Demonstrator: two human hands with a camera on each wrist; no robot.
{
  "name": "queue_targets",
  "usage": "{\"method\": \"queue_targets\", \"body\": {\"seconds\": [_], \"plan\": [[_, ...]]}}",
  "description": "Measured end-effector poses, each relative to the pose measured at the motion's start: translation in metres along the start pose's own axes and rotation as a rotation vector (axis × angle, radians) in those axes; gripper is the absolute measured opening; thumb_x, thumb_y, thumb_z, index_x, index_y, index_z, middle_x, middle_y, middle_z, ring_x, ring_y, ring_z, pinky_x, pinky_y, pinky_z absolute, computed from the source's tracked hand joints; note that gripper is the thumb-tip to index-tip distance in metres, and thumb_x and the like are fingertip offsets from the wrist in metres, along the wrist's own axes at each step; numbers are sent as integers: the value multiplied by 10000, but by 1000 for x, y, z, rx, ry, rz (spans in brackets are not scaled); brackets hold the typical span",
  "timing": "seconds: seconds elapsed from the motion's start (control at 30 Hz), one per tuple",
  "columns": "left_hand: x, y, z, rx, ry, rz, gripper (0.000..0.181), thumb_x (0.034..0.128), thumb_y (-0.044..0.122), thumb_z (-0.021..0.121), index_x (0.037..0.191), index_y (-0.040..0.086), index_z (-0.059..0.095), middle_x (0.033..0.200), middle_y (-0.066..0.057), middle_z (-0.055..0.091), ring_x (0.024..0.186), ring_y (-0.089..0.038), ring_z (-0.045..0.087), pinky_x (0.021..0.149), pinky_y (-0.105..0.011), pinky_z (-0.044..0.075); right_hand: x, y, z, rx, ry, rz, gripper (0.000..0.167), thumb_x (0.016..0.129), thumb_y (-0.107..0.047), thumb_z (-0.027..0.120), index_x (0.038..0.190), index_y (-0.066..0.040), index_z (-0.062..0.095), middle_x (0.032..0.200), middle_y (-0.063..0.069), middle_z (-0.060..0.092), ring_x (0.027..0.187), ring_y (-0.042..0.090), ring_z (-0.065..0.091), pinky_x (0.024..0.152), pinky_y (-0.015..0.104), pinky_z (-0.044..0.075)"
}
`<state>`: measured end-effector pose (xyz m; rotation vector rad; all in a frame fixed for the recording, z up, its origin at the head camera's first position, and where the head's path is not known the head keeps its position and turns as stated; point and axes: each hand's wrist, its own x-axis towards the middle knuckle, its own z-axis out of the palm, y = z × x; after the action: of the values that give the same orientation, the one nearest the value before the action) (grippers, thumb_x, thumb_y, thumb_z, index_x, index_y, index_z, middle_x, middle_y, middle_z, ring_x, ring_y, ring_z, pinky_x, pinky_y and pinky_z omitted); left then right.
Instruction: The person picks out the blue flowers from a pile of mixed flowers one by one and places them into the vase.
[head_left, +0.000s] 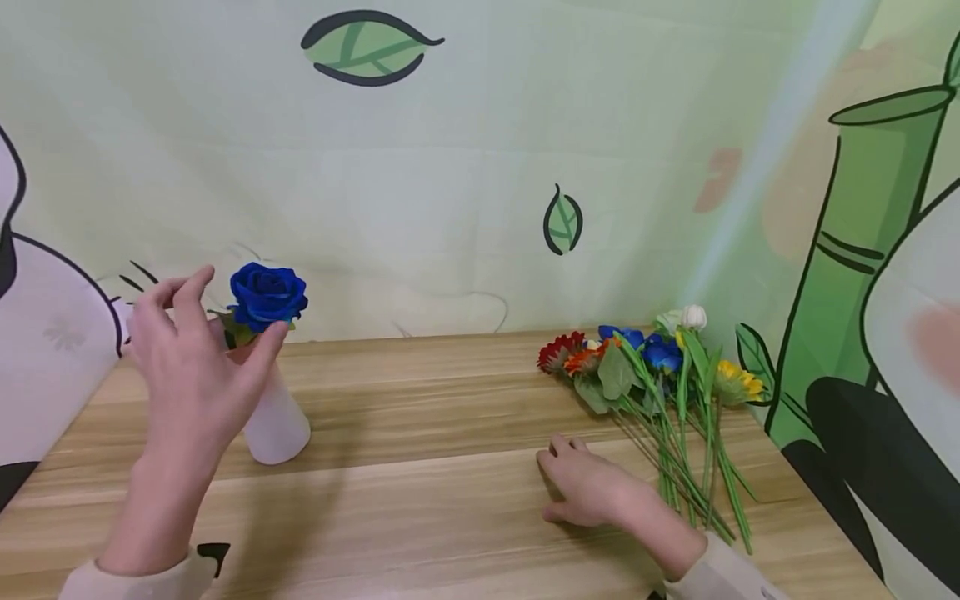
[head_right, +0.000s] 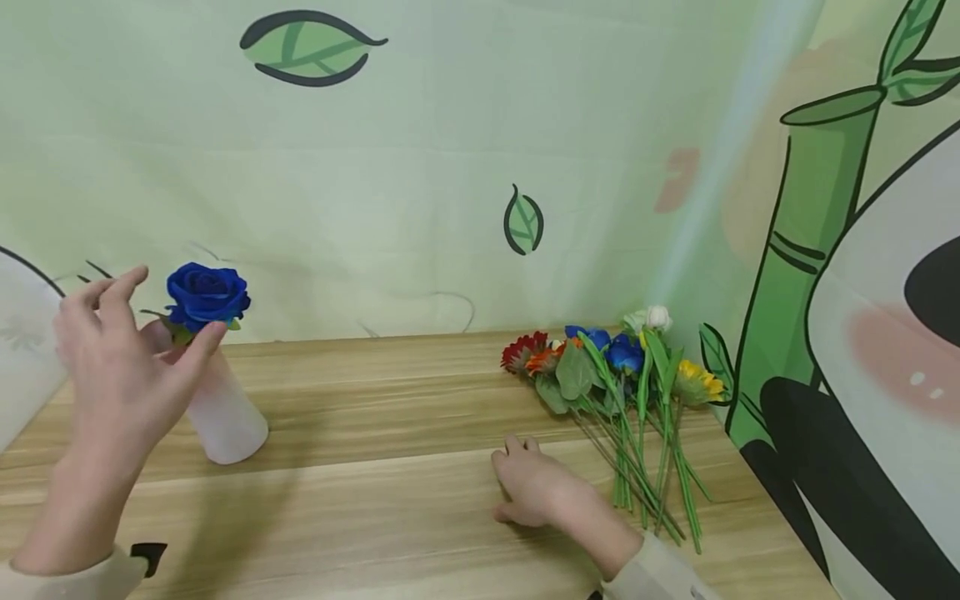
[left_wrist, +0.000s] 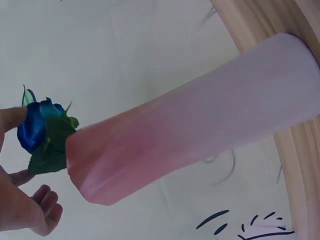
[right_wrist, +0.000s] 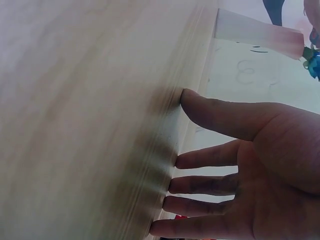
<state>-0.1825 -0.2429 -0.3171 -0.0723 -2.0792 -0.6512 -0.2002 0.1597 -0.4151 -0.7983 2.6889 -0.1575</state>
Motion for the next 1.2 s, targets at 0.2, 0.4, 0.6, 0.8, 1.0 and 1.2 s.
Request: {"method": "queue_targets", "body": {"seconds": [0.2,0.4,0.6,0.8,1.0,1.2], "plan": [[-2,15,-1,-65,67,65,608,850,89,799,1376,-35,520,1322,-306,449,1257,-468,390,1043,-575,242,0,-1,0,0,-3,13,638,872,-328,842,1334,22,576,1317,214,520,1260,431,490,1011,508,485],[-8,27,5,-117,77,145,406,854,73,757,1212,-69,627,1243,-281,563,1170,-471,498,962,-538,351,1,-3,0,-1,-18,19,662,876,-335,839,1358,23,563,1347,221,510,1283,430,475,1027,505,476],[-18,34,12,-154,28,248,289,871,97,718,1121,-42,674,1200,-254,599,1098,-468,537,880,-564,359,0,-3,0,-6,-21,19,666,874,-340,840,1357,24,559,1343,222,508,1286,429,472,1029,498,475],[-28,40,18,-163,-142,280,240,851,12,768,1078,-3,692,1120,-171,631,1073,-382,579,881,-495,436,-1,-3,-1,2,-20,24,657,869,-327,847,1346,26,565,1332,222,515,1286,433,470,1028,500,475],[-36,40,25,-109,-340,260,204,885,58,774,1066,25,685,1087,-125,632,1028,-333,603,869,-478,497,0,-2,-1,-6,-13,16,660,872,-328,843,1349,32,564,1346,233,510,1290,439,470,1037,507,467],[-46,31,34,-54,-568,206,250,923,142,762,1124,22,673,1126,-148,636,1075,-383,606,890,-537,512,0,-1,0,0,-14,12,651,876,-324,841,1348,30,565,1336,225,511,1288,438,472,1030,506,470]]}}
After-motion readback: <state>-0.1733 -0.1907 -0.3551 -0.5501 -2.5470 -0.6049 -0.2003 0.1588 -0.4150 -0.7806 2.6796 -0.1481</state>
